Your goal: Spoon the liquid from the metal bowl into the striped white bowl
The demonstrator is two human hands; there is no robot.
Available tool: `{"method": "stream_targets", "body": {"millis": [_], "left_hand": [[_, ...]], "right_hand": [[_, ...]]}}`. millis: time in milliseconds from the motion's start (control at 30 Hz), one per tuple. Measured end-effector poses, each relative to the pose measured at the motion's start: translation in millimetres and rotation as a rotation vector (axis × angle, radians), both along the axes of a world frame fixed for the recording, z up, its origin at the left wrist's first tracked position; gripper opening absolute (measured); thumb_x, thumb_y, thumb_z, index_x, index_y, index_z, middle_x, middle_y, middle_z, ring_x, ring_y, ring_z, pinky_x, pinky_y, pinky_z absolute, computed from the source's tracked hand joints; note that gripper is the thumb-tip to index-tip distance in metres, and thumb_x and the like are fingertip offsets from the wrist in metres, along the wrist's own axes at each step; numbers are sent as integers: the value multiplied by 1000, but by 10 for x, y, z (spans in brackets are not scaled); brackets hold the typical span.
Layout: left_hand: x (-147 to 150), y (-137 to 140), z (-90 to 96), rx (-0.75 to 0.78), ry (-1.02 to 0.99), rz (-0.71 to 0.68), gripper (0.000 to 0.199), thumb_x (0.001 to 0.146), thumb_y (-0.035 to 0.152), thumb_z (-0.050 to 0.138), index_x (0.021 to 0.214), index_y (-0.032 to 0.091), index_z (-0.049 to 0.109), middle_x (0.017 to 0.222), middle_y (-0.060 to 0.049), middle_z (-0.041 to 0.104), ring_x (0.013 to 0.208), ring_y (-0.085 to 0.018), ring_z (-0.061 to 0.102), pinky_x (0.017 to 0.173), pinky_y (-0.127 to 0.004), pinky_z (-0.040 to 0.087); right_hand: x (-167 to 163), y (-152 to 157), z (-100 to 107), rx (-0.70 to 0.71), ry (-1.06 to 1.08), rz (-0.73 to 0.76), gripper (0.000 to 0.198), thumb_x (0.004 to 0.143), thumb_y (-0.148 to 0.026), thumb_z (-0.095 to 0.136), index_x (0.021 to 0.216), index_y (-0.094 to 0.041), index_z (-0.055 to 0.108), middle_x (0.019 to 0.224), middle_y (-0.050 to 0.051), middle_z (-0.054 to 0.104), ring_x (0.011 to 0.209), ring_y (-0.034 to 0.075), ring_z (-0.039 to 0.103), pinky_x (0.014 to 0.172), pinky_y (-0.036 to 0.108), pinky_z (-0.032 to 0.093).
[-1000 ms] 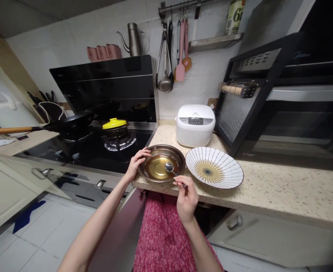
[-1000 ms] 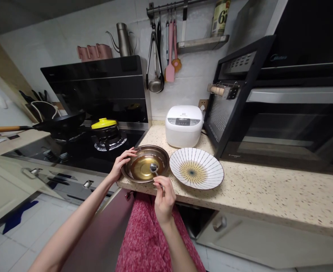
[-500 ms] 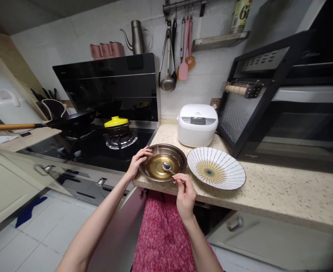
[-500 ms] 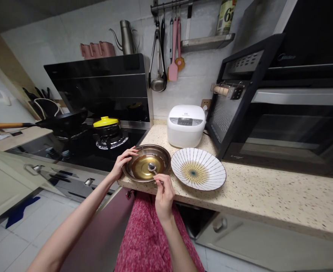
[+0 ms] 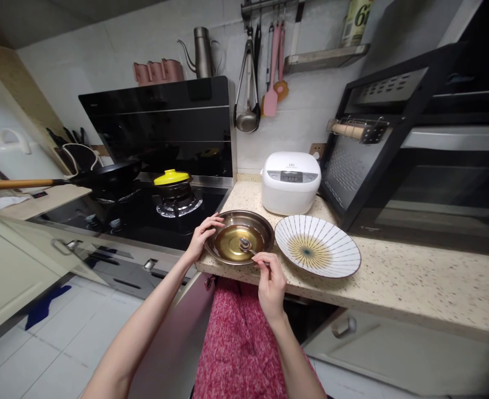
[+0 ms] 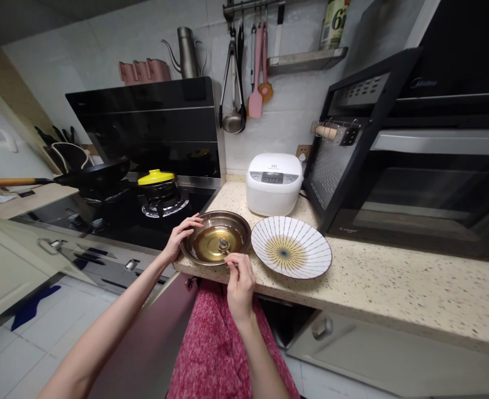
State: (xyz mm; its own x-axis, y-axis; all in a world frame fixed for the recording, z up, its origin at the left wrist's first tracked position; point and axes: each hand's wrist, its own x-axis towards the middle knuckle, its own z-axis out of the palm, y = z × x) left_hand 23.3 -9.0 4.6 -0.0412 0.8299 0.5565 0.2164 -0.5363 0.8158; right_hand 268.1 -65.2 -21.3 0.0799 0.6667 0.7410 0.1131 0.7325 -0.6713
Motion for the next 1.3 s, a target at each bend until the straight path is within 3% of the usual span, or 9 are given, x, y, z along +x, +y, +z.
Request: {"method": "stream_targets", "body": {"millis": [267, 733, 1300], "left_hand": [[-1, 3, -2, -1, 5, 0, 25, 85, 28, 61, 96, 20, 82, 125, -10, 74, 146, -36, 46, 127, -55, 24], [-9, 10, -8, -7, -1, 8, 24, 84, 29, 62, 94, 20, 82, 124, -10, 74, 145, -36, 46, 127, -56, 24], [-3, -4, 9, -4, 14, 3, 24, 86, 26, 61, 95, 19, 81, 125, -10, 73, 144, -35, 47, 127, -55, 24]], "right_hand": [[-7, -9, 44, 25, -4, -25, 19, 102, -18, 49, 90, -23, 63, 88, 2, 68, 85, 16, 65, 78, 29, 52], [-44, -31, -51, 8, 69, -23, 18, 102, -19, 51, 96, -22, 68, 95, 5, 73, 84, 16, 70, 69, 27, 58], [84, -106, 37, 90, 124, -85, 17, 102, -17, 50, 96, -22, 65, 89, 3, 70, 82, 16, 68, 76, 33, 57]]}}
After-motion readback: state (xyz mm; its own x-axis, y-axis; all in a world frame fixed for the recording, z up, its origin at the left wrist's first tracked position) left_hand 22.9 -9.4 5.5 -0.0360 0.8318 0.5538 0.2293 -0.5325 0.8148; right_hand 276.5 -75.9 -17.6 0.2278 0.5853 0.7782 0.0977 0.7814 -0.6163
